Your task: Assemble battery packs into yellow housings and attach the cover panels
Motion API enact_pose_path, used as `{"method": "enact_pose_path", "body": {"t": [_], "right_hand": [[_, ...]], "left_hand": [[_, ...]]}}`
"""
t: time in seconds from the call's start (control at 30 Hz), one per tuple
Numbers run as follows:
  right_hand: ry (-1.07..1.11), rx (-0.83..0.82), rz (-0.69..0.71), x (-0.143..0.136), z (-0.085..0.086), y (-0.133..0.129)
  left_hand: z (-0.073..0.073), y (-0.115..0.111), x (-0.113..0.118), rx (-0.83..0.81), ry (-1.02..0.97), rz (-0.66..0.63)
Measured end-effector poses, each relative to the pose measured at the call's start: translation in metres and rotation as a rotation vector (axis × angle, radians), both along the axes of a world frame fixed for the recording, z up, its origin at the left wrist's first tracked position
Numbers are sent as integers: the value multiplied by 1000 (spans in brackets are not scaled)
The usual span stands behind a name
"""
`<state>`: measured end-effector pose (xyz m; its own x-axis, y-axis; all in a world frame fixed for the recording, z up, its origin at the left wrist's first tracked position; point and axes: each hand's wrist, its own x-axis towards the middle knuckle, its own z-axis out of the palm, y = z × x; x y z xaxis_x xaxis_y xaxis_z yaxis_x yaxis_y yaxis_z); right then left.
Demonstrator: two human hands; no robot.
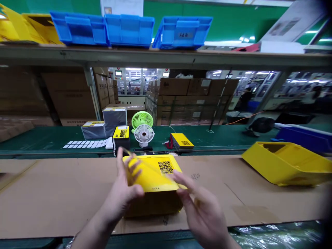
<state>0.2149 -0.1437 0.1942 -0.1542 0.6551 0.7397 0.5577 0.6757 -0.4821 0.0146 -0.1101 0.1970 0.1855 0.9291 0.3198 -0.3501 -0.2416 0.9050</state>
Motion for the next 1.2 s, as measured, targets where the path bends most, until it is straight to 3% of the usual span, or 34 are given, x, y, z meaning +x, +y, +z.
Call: {"method": "enact_pose_path", "body": {"t": [0.07,0.1,0.17,0.23,0.4,0.5,0.57,0.63,0.7,0.77,0.97,1.2], "right_hand": [[199,-196,-29,4,6,5],[278,-283,-2,6,9,8],[384,-424,108,9,12,13],[439,-521,179,11,12,18],[511,-684,212,11,8,24],[518,-680,168,14,5,27],[378,-583,40,20,1,29],[104,-512,-63,28,-4,32],[-132,-511,-108,35,-9,35],[-211,-534,-123,41,-13,38],[-42,-572,-79,54,-24,50],[195,-675,81,68,-34,59]], "left_hand": [[8,5,-8,286,379,237],[14,8,-13,419,575,289],[24,15,-20,585,882,257],[31,21,-24,601,1013,159],[34,32,-20,558,1026,10],[30,37,-19,525,1074,3],[25,42,-21,478,1098,41],[19,47,-23,434,1126,69],[14,52,-25,397,1141,70],[10,55,-24,361,1140,55],[10,56,-17,285,1156,15],[17,59,-8,300,1227,4]]}}
